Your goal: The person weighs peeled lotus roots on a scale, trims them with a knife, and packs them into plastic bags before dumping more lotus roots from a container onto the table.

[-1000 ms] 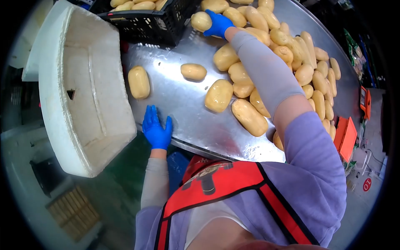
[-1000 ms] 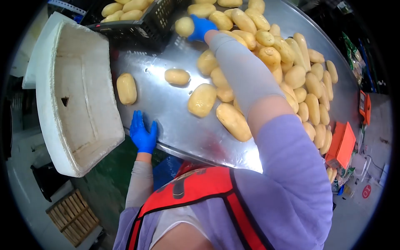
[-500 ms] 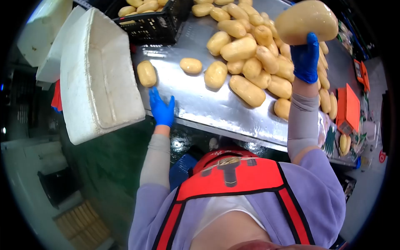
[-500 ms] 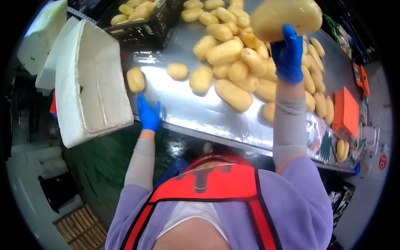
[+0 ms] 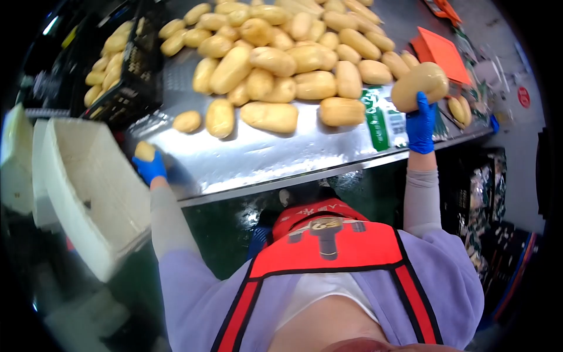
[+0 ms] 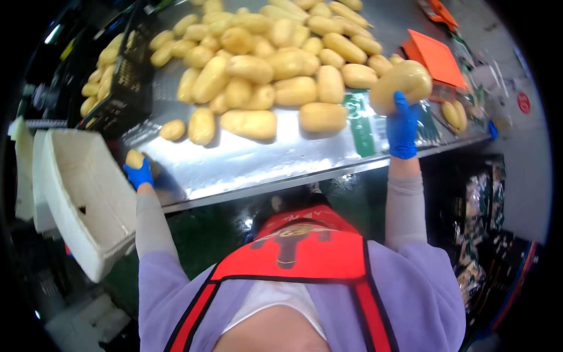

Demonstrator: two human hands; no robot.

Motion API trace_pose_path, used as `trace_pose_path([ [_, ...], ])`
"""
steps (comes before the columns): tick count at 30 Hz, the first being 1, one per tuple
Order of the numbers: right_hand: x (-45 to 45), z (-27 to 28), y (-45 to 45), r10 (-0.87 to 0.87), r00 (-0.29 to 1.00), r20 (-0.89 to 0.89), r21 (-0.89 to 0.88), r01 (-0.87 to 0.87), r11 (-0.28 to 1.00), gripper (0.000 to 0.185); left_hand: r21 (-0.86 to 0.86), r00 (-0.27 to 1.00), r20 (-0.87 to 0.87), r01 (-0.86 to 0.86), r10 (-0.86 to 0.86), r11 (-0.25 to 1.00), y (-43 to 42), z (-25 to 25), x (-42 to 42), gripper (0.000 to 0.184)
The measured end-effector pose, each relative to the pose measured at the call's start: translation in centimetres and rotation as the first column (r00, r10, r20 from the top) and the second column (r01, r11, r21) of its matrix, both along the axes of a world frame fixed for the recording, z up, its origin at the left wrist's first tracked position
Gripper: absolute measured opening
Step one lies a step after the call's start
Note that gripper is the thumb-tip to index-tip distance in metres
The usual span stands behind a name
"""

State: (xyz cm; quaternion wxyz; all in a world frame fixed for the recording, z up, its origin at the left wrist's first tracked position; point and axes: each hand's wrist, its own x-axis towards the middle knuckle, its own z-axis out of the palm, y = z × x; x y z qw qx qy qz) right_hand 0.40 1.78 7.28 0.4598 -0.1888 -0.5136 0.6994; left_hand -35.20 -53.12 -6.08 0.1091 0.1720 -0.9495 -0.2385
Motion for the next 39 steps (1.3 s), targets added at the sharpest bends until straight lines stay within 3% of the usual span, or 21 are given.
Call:
trace_pose_path([
  [3,1.7,-0.3,1.2,-0.064,0.998,-0.024,-0.028,0.063,0.998,0.062,0.456,0.982,-0.18,0.141,-0.064,0.879,2.9,-2.0,2.6,0.086],
  [4,2.0,-0.2,1.7,-0.066,0.997,-0.032,-0.041,0.064,0.997,0.062,0.469,0.975,-0.202,0.182,-0.095,0.864,5.6,0.0,5.4,0.085],
  [6,2.4,0.8,2.9,-0.085,0.996,-0.039,-0.054,0.083,0.995,0.062,0.65,0.959,-0.254,0.265,-0.125,0.712,10.4,2.3,11.2,0.081],
  [7,2.4,1.2,3.6,-0.06,0.997,-0.057,-0.04,0.058,0.998,0.061,0.545,0.938,-0.282,0.328,-0.199,0.772,11.0,0.6,12.6,0.081],
  [8,2.3,1.2,4.3,-0.032,0.997,-0.076,-0.031,0.029,0.999,0.061,0.614,0.923,-0.312,0.375,-0.223,0.694,13.5,1.7,15.4,0.081],
  [10,2.7,0.4,7.6,-0.041,0.996,-0.081,0.003,0.041,0.999,0.053,0.611,0.894,-0.334,0.448,-0.3,0.653,15.6,-0.4,18.6,0.084],
  [14,3.8,1.1,16.2,-0.198,0.977,0.082,0.321,0.162,0.933,0.054,0.566,0.923,-0.25,0.385,-0.293,0.729,21.5,1.0,22.7,0.086],
  [16,4.3,2.4,22.3,-0.231,0.962,0.145,0.431,0.149,0.89,0.057,0.426,0.92,-0.254,0.384,-0.299,0.82,23.0,-0.5,23.2,0.085],
  [18,4.3,2.7,28.5,-0.399,0.898,0.184,0.577,0.23,0.784,0.061,0.357,0.94,-0.192,0.335,-0.283,0.872,24.9,-0.1,23.7,0.086],
  [20,4.7,1.1,36.6,-0.503,0.837,0.216,0.693,0.232,0.683,0.068,0.233,0.957,-0.164,0.273,-0.239,0.933,26.0,-0.3,23.9,0.086],
  [21,5.1,1.1,39.3,-0.508,0.809,0.294,0.749,0.135,0.648,0.076,0.204,0.961,-0.164,0.254,-0.223,0.946,26.2,-0.5,24.1,0.086],
  [22,5.4,0.2,42.4,-0.484,0.824,0.295,0.741,0.123,0.66,0.076,0.174,0.963,-0.172,0.239,-0.21,0.955,26.7,-0.6,23.9,0.085],
  [24,5.9,-2.0,47.4,-0.619,0.664,0.42,0.819,0.015,0.573,0.082,0.126,0.967,-0.176,0.209,-0.185,0.97,27.8,0.1,24.5,0.088],
  [25,6.1,-2.1,48.1,-0.515,0.684,0.517,0.748,-0.068,0.66,0.087,0.052,0.979,-0.143,0.157,-0.148,0.986,28.4,0.4,24.7,0.089],
  [26,6.1,-2.9,49.3,-0.499,0.691,0.522,0.741,-0.077,0.667,0.087,-0.019,0.988,-0.112,0.108,-0.109,0.994,28.9,0.7,25.0,0.091],
  [28,6.1,-4.2,51.3,-0.6,0.575,0.556,0.8,-0.177,0.573,0.087,-0.032,0.987,-0.122,0.099,-0.102,0.995,29.8,1.2,26.1,0.092],
  [29,6.0,-4.5,51.6,-0.588,0.583,0.56,0.797,-0.184,0.576,0.087,-0.037,0.98,-0.153,0.125,-0.129,0.991,30.4,1.4,26.7,0.09],
  [34,5.1,-4.1,52.6,-0.583,0.371,0.723,0.69,-0.383,0.614,0.083,-0.045,0.972,-0.187,0.135,-0.141,0.99,31.4,2.1,29.6,0.085],
  [38,4.6,-2.5,51.6,-0.725,0.323,0.608,0.777,-0.433,0.458,0.081,0.008,0.97,-0.207,0.133,-0.128,0.991,31.6,0.9,30.9,0.083],
  [39,4.2,-1.6,50.0,-0.716,0.472,0.513,0.854,-0.361,0.375,0.077,0.008,0.971,-0.197,0.139,-0.135,0.99,31.7,0.7,31.1,0.083],
])
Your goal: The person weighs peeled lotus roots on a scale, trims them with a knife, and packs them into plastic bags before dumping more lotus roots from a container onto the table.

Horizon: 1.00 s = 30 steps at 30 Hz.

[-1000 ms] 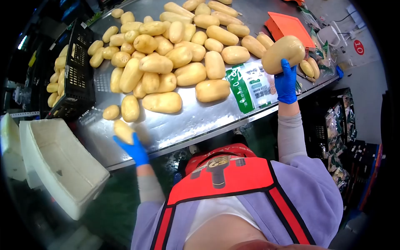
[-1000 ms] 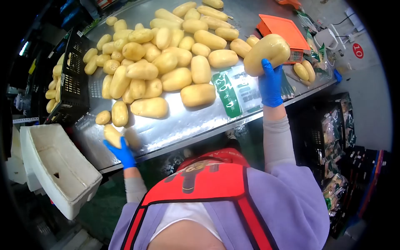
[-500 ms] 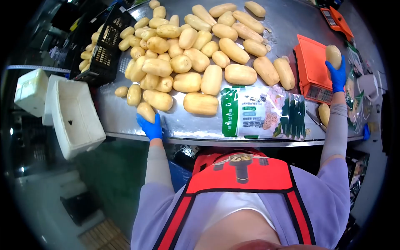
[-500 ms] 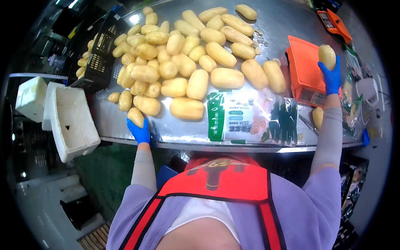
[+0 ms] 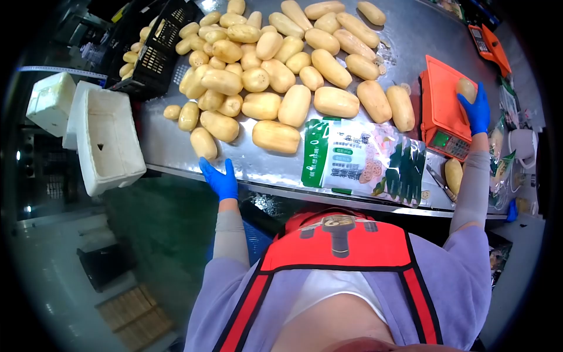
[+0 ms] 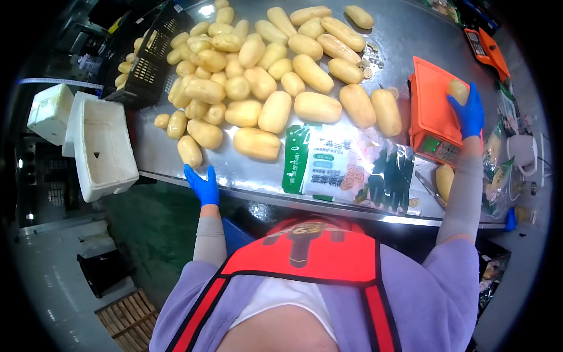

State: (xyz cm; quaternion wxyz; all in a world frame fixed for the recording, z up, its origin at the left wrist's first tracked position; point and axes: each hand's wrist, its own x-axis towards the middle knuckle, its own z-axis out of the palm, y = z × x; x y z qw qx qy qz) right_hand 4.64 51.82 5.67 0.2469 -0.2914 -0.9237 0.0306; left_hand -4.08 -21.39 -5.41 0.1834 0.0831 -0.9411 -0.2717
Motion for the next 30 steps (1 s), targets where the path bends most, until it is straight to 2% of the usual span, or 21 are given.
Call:
trace_pose_path([
  [1,-0.7,1.0,-2.1,0.102,0.986,-0.135,0.058,-0.095,0.994,0.073,-0.003,1.0,0.01,0.008,-0.008,1.0,0.1,-0.1,0.1,0.082],
  [3,-3.7,1.6,-7.1,0.347,0.87,-0.349,-0.029,-0.38,0.924,0.066,0.001,1.0,0.014,0.018,-0.018,1.0,0.6,-0.3,0.1,0.081],
  [5,-6.9,2.2,-15.2,0.417,0.819,-0.393,-0.316,-0.547,0.776,0.061,0.004,0.999,0.023,0.024,-0.024,1.0,0.7,-0.2,0.1,0.08],
  [6,-8.2,2.7,-20.4,0.42,0.828,-0.37,-0.432,-0.554,0.711,0.057,0.011,0.998,0.018,0.051,-0.052,0.999,0.9,0.0,0.0,0.08],
  [7,-10.0,1.6,-23.4,0.53,0.768,-0.36,-0.5,-0.639,0.585,0.056,0.019,0.997,0.013,0.076,-0.077,0.997,1.1,0.0,-0.1,0.08],
  [8,-11.7,0.2,-26.5,0.686,0.663,-0.3,-0.345,-0.746,0.57,0.06,0.026,0.998,0.021,0.067,-0.067,0.997,1.2,-0.2,-0.2,0.08],
  [9,-13.2,-1.4,-29.6,0.734,0.593,-0.331,-0.427,-0.788,0.443,0.066,-0.023,0.997,0.018,0.081,-0.081,0.996,1.3,-0.4,-0.3,0.079],
  [12,-17.5,-5.0,-37.3,0.822,0.464,-0.33,-0.377,-0.863,0.336,0.07,-0.089,0.994,0.041,0.109,-0.106,0.99,1.1,-0.8,0.1,0.077],
  [13,-19.1,-6.4,-39.2,0.832,0.43,-0.352,-0.329,-0.889,0.32,0.071,-0.109,0.992,0.045,0.119,-0.115,0.987,1.3,-1.0,0.0,0.077],
  [15,-21.8,-6.6,-42.7,0.835,0.447,-0.32,-0.25,-0.89,0.38,0.073,-0.031,0.989,0.022,0.147,-0.146,0.989,1.5,-1.2,0.0,0.076],
  [17,-23.3,-5.8,-45.1,0.795,0.557,-0.242,-0.264,-0.826,0.498,0.075,-0.028,0.991,0.045,0.129,-0.128,0.991,1.7,-1.2,-0.3,0.074],
  [18,-24.4,-6.6,-45.7,0.814,0.559,-0.158,-0.23,-0.822,0.521,0.078,-0.014,0.992,0.061,0.114,-0.113,0.993,2.1,-0.5,-0.2,0.072],
  [21,-25.6,-7.1,-47.0,0.797,0.597,-0.088,-0.4,-0.754,0.521,0.076,-0.101,0.995,0.041,0.1,-0.096,0.99,1.8,-0.8,0.0,0.067],
  [25,-25.8,-7.0,-46.8,0.79,0.602,-0.111,-0.414,-0.751,0.514,0.07,-0.112,0.99,0.063,0.135,-0.129,0.984,1.9,-0.7,-0.1,0.065],
  [27,-24.6,-6.4,-46.2,0.753,0.633,-0.178,-0.472,-0.727,0.499,0.07,-0.105,0.99,0.092,0.117,-0.108,0.988,1.7,-0.9,0.0,0.065],
  [29,-22.9,-6.6,-45.3,0.692,0.64,-0.335,-0.442,-0.755,0.484,0.073,-0.045,0.982,0.121,0.15,-0.143,0.988,2.3,0.0,0.0,0.064],
  [30,-21.8,-6.7,-44.6,0.677,0.655,-0.337,-0.444,-0.744,0.499,0.073,-0.051,0.983,0.129,0.138,-0.131,0.989,2.4,0.1,0.1,0.064],
])
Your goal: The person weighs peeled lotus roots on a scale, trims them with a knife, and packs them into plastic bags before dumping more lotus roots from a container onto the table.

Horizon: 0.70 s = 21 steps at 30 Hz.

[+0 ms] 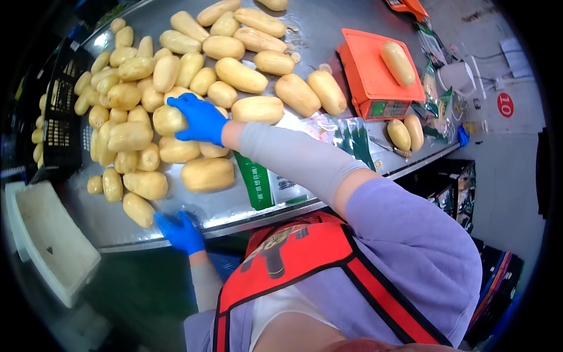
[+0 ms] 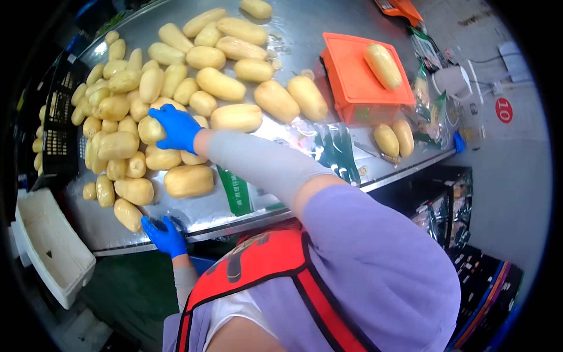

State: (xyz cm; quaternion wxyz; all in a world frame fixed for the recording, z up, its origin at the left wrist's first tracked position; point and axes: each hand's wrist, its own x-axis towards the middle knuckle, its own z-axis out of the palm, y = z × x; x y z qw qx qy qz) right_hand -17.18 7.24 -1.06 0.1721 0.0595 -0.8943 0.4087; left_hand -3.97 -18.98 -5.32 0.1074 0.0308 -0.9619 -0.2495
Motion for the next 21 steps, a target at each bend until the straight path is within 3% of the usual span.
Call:
trace_pose_path([
  [4,6.9,2.4,4.4,0.0,0.997,0.082,-0.427,0.035,0.904,0.072,0.004,1.0,0.013,-0.006,0.006,1.0,0.2,0.2,0.1,0.064],
  [7,12.0,1.8,8.3,0.054,0.988,0.142,-0.711,0.064,0.7,0.064,0.045,1.0,0.021,0.009,-0.01,0.999,0.5,-0.1,-0.1,0.064],
  [10,16.7,2.3,11.0,0.114,0.973,0.201,-0.912,0.144,0.383,0.053,0.007,0.999,0.032,0.039,-0.04,0.999,-0.9,-0.8,-0.2,0.066],
  [11,18.0,2.6,11.6,0.137,0.962,0.236,-0.944,0.193,0.269,0.05,-0.019,0.999,0.022,0.033,-0.032,0.999,-0.9,-0.8,-0.2,0.066],
  [12,18.9,2.5,11.9,0.138,0.964,0.226,-0.948,0.185,0.26,0.05,0.014,1.0,0.008,0.027,-0.027,1.0,-0.9,-0.6,-0.3,0.066],
  [14,20.5,2.2,12.6,0.125,0.97,0.209,-0.978,0.206,0.039,0.048,0.05,0.999,-0.008,0.033,-0.032,0.998,-0.5,-0.1,-0.5,0.066],
  [17,22.6,2.3,13.6,0.199,0.953,0.23,-0.968,0.245,-0.049,0.048,0.008,0.992,-0.116,0.049,-0.048,0.999,0.7,0.9,-0.9,0.066],
  [19,23.5,2.8,13.4,0.163,0.962,0.22,-0.969,0.235,-0.073,0.049,0.031,0.961,-0.226,0.171,-0.16,0.985,2.1,1.6,-1.8,0.068],
  [21,24.1,3.4,13.7,0.175,0.941,0.288,-0.928,0.319,-0.191,0.047,0.092,0.934,-0.3,0.23,-0.194,0.969,5.0,3.0,-2.3,0.066],
])
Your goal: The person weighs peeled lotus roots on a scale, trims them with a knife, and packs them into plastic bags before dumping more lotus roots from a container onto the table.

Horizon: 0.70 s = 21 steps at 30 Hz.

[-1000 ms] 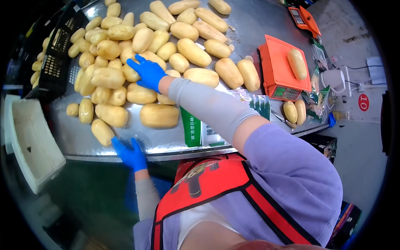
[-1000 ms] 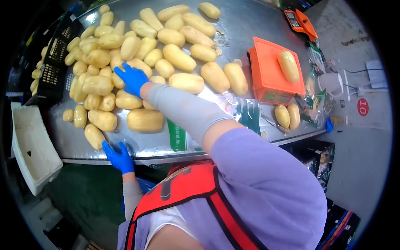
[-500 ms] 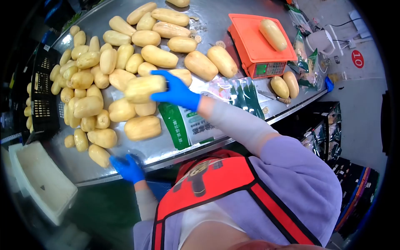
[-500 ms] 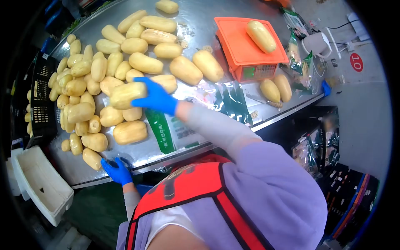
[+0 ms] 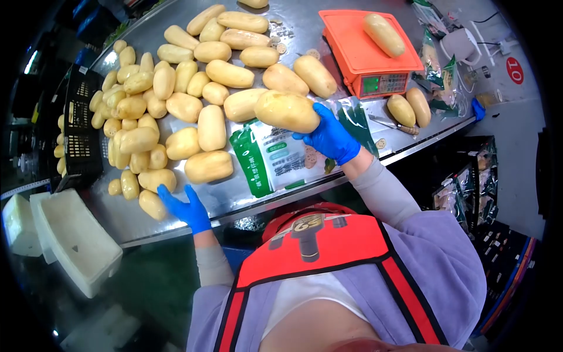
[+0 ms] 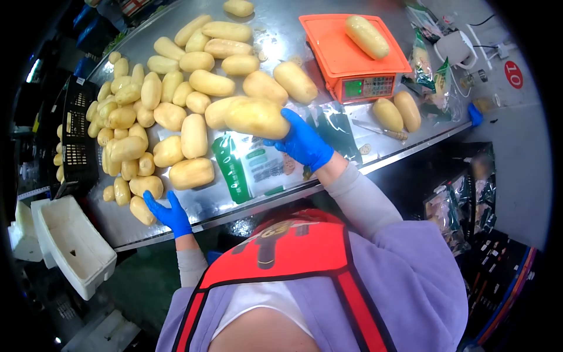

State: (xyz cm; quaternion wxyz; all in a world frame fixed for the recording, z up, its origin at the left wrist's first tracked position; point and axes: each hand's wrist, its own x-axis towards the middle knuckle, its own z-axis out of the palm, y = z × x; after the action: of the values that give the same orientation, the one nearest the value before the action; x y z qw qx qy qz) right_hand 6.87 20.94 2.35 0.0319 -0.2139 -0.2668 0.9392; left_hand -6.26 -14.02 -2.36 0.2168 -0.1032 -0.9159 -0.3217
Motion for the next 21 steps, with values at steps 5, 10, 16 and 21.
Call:
trace_pose_path([
  [5,0.6,0.6,0.5,0.005,0.993,-0.116,-0.137,-0.021,0.99,0.057,0.296,0.974,0.047,0.199,-0.223,0.934,6.2,2.6,1.2,0.066],
  [10,1.2,-0.3,3.0,0.049,0.98,-0.193,-0.125,-0.075,0.989,0.056,0.436,0.914,0.18,0.258,-0.364,0.862,9.5,2.2,4.6,0.068],
  [16,2.5,-0.9,6.5,-0.08,0.993,-0.087,0.635,0.117,0.763,0.064,0.492,0.862,0.353,0.159,-0.363,0.856,14.2,0.8,10.0,0.069],
  [21,3.7,-1.3,11.1,-0.036,0.973,-0.228,0.687,0.187,0.702,0.073,0.541,0.857,0.288,0.223,-0.428,0.811,20.1,0.5,12.5,0.068],
])
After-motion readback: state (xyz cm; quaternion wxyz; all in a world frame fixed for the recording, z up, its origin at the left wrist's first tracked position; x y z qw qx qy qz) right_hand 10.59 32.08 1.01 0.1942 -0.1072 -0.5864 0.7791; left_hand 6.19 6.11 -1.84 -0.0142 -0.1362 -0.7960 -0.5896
